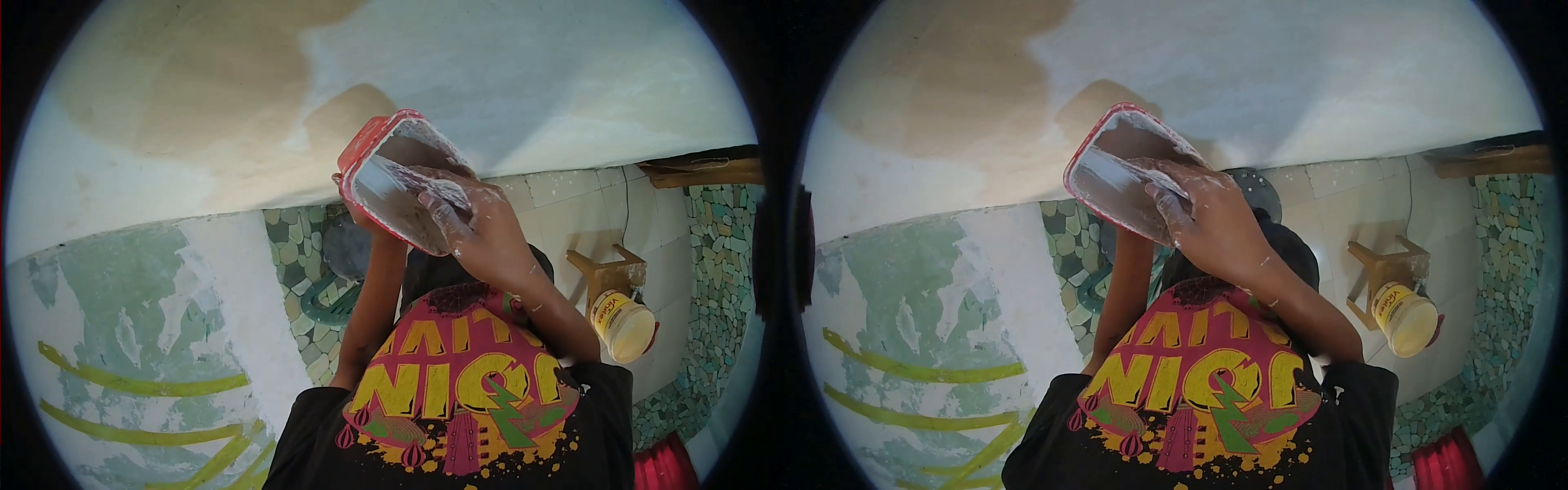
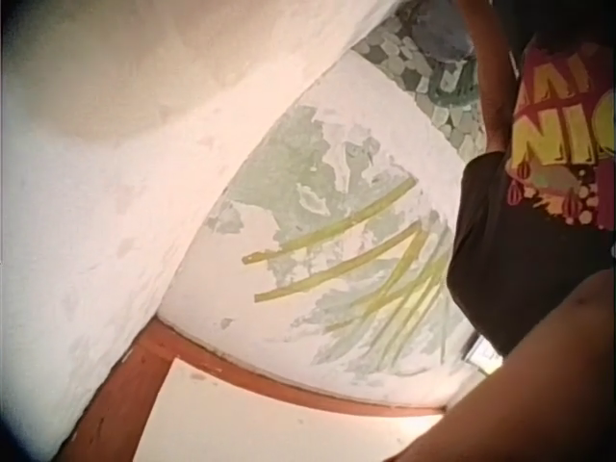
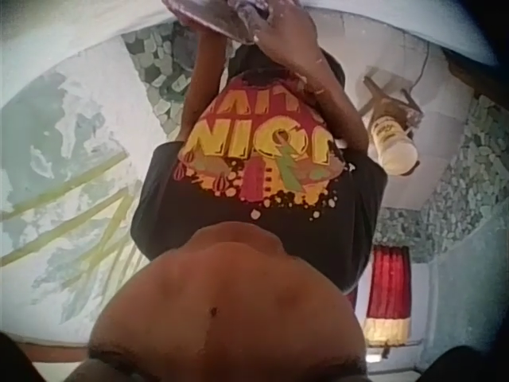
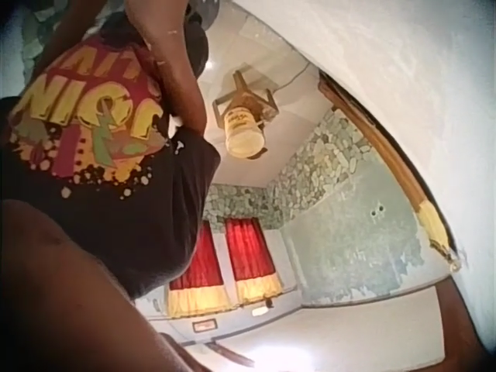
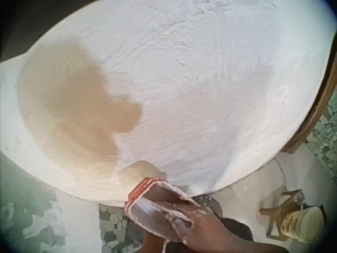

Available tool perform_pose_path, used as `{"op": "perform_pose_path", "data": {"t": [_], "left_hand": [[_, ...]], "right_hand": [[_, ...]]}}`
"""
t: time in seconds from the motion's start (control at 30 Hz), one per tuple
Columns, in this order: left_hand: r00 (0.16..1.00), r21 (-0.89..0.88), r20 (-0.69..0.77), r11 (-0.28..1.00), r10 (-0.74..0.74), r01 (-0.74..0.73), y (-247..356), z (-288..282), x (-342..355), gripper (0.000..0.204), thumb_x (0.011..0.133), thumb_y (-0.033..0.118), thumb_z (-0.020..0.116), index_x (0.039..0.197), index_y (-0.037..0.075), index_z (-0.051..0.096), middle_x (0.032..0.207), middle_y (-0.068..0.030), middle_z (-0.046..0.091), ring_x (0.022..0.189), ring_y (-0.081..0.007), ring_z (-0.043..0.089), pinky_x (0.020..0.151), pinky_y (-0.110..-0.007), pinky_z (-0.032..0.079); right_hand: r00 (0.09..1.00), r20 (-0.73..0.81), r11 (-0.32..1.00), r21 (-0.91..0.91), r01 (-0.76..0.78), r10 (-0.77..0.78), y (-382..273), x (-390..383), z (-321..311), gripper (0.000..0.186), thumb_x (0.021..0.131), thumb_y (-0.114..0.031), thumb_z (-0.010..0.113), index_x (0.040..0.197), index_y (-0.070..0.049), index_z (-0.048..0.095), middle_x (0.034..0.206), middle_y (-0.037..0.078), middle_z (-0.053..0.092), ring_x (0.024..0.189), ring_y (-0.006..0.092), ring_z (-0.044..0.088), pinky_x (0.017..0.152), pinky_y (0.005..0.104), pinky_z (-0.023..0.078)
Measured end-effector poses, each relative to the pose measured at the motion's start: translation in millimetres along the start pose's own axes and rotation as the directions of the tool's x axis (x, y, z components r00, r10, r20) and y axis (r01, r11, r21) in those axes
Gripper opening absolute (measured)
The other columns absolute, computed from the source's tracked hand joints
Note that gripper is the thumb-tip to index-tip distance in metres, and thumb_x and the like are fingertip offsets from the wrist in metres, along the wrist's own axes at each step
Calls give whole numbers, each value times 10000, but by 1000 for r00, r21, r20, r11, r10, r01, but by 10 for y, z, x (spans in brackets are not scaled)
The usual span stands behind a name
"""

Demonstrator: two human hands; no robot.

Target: Plastering and smoothing a wall surface using joint compound and a putty knife.

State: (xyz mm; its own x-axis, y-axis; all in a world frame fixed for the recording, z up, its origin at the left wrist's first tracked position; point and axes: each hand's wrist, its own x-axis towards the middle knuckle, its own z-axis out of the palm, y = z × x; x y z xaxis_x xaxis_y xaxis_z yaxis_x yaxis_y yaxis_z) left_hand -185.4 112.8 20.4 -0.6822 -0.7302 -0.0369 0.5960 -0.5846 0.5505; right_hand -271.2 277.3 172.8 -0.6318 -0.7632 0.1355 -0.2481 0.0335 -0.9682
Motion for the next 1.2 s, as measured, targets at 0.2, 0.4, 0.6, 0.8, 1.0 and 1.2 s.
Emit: {"op": "perform_pose_path", "data": {"t": [0.2, 0.4, 0.6, 0.8, 1.0, 1.2], "left_hand": [[998, -20, -25, 998, -58, 57, -4, -36, -58, 762, 1044, 625, 248, 1485, 28, 418, 1501, -199, 464, 1365, -373, 474, 1155, -526, 376], [998, 64, -56, 998, 2, 2, -42, 36, -50, 767, 1038, 636, 244, 1487, 38, 416, 1506, -190, 460, 1368, -368, 470, 1152, -523, 382], [996, 172, -56, 984, 64, -53, -57, 58, -90, 771, 1032, 647, 239, 1488, 50, 414, 1511, -179, 454, 1374, -360, 463, 1147, -519, 391], [990, 272, -41, 955, 135, -118, -95, 68, -108, 775, 1025, 659, 234, 1489, 63, 412, 1517, -167, 448, 1379, -352, 456, 1141, -514, 400], [981, 361, -19, 916, 195, -176, -115, 56, -115, 780, 1019, 670, 228, 1490, 76, 409, 1522, -156, 441, 1384, -344, 449, 1136, -510, 410], [918, 451, -384, 887, 96, 96, -173, -268, -76, 776, 1018, 662, 220, 1521, 87, 358, 1531, -169, 426, 1387, -357, 444, 1140, -516, 408]], "right_hand": [[978, 173, 993, -23, -118, 120, 45, 89, -223, 295, 933, -111, 641, 1190, 28, 674, 1076, 241, 717, 1003, 404, 691, 903, 405, 521], [974, 137, 981, 48, -188, 180, 108, 34, -208, 293, 902, -101, 599, 1160, 2, 691, 1091, 245, 700, 1042, 438, 647, 947, 468, 503], [983, -71, 980, -113, 162, -170, 283, -18, -33, 325, 888, -40, 608, 1200, -41, 699, 1100, 204, 713, 1048, 400, 667, 944, 443, 525], [990, 63, 976, -173, 136, -127, 230, 14, -108, 339, 879, -36, 592, 1197, -60, 708, 1095, 201, 708, 1050, 406, 653, 929, 445, 527], [974, 178, 985, 76, -154, 139, 282, 151, -239, 222, 900, -85, 649, 1094, -11, 726, 1006, 190, 740, 923, 375, 702, 853, 384, 532], [952, 252, 960, 171, -220, 174, 503, 101, -191, 223, 893, -90, 679, 1098, -20, 731, 992, 180, 748, 894, 367, 709, 845, 379, 536]]}}
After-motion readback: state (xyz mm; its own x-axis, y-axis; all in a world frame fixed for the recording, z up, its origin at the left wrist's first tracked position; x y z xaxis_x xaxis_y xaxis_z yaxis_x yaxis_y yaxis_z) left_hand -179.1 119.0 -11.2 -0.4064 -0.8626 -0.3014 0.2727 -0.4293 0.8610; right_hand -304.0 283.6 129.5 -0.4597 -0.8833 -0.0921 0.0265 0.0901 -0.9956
